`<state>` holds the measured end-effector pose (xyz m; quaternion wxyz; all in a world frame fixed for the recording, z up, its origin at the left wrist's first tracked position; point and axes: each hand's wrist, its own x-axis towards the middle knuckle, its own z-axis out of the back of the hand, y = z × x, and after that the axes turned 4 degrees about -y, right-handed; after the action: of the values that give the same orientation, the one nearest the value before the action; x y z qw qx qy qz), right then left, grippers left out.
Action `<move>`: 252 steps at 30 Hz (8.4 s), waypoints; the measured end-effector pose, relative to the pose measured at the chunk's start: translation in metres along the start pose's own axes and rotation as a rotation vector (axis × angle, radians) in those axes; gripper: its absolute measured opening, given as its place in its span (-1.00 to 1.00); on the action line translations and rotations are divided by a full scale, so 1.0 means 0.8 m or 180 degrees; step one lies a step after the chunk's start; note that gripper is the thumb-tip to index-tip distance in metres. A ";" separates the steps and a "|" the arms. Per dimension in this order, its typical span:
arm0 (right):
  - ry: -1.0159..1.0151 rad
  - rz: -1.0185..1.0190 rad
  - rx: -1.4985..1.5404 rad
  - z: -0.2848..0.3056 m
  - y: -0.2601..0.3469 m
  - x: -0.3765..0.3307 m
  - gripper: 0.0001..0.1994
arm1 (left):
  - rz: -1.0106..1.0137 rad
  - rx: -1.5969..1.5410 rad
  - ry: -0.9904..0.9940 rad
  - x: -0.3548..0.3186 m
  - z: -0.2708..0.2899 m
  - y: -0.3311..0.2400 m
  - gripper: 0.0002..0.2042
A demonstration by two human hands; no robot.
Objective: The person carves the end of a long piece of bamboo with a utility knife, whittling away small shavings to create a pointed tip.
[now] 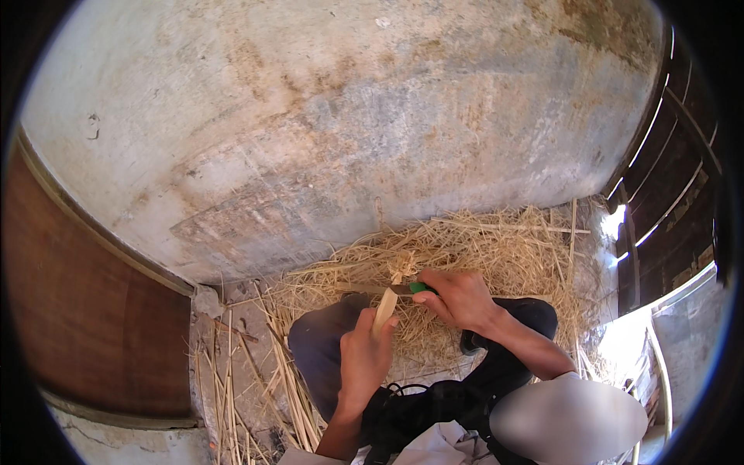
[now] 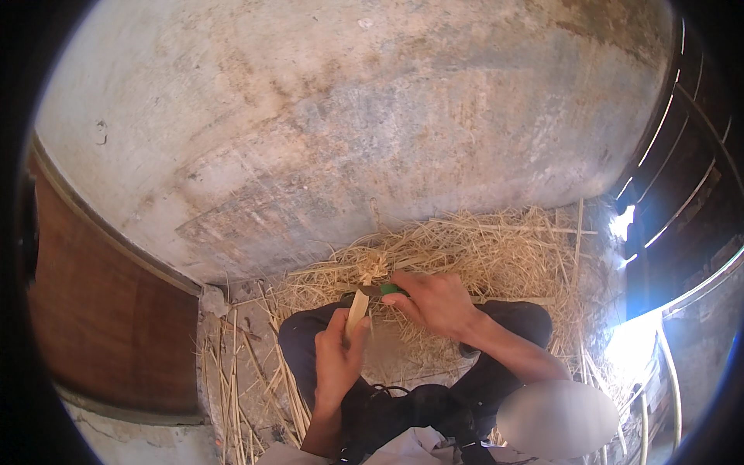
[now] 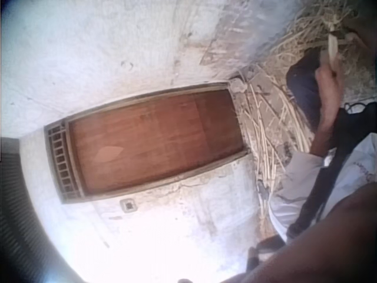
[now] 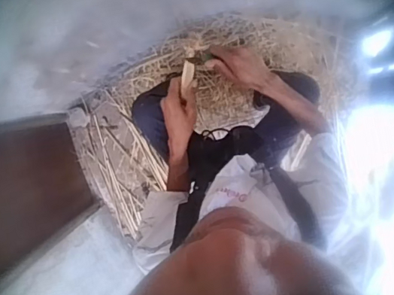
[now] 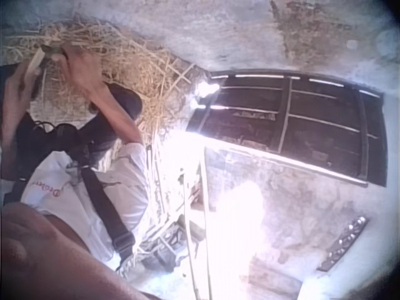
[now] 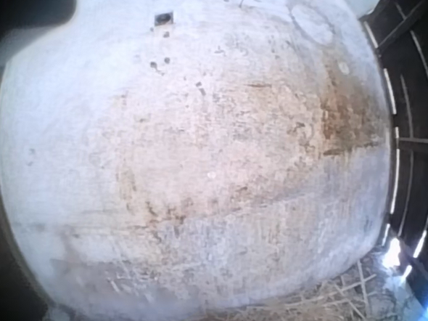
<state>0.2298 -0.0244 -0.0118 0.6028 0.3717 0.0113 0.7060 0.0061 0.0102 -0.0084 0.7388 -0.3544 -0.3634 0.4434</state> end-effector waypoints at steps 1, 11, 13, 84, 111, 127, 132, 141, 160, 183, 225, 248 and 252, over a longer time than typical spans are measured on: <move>-0.0015 0.0020 -0.0124 -0.001 -0.002 0.000 -0.62 | -0.0010 0.0003 -0.0006 -0.001 0.000 -0.002 -0.85; -0.0694 -0.0064 -0.0769 -0.007 0.008 0.005 -0.64 | -0.0081 0.0302 -0.0056 -0.004 -0.004 -0.014 -0.80; -0.0691 -0.0204 -0.0709 -0.011 0.013 0.002 -0.64 | -0.0071 0.0355 -0.0108 -0.004 -0.006 -0.013 -0.80; -0.1176 0.0045 -0.0617 -0.008 0.005 0.016 -0.71 | -0.0271 0.0470 -0.0242 0.011 -0.019 -0.004 -0.82; -0.0693 -0.0257 0.0940 -0.016 -0.014 -0.001 -0.70 | 0.1708 -0.2453 0.1142 0.027 -0.005 0.006 -0.72; -0.0667 -0.0275 0.0767 0.001 -0.006 0.006 -0.66 | 0.1957 -0.2469 0.1453 0.014 0.008 -0.009 -0.65; -0.0798 -0.0097 0.0089 0.009 0.002 0.006 -0.62 | 0.2059 -0.2654 0.1710 0.014 0.013 -0.007 -0.64; -0.0671 -0.0479 0.1191 0.002 0.007 0.007 -0.70 | 0.2004 -0.3839 0.2698 0.014 0.014 0.037 -0.53; -0.0631 -0.0632 0.1197 0.003 0.006 0.005 -0.69 | 0.1970 -0.2644 0.1624 0.005 0.004 -0.002 -0.65; -0.0497 -0.0140 0.1104 0.005 -0.008 -0.001 -0.71 | 0.0866 -0.1270 0.0945 -0.006 -0.006 -0.003 -0.72; -0.0384 -0.0154 0.1414 0.003 -0.020 0.000 -0.66 | 0.2046 -0.3027 0.2081 0.011 0.011 -0.001 -0.62; -0.0974 0.0132 0.0446 -0.003 0.005 0.002 -0.63 | 0.2084 -0.3067 0.2532 0.006 0.020 0.007 -0.60; -0.0538 -0.0492 0.1337 -0.005 0.005 0.007 -0.65 | 0.2035 -0.3331 0.2692 0.011 0.020 0.018 -0.54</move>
<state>0.2245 -0.0192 -0.0100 0.5633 0.5446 0.1358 0.6063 -0.0105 0.0267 -0.0109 0.3853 -0.8886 -0.0909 0.2315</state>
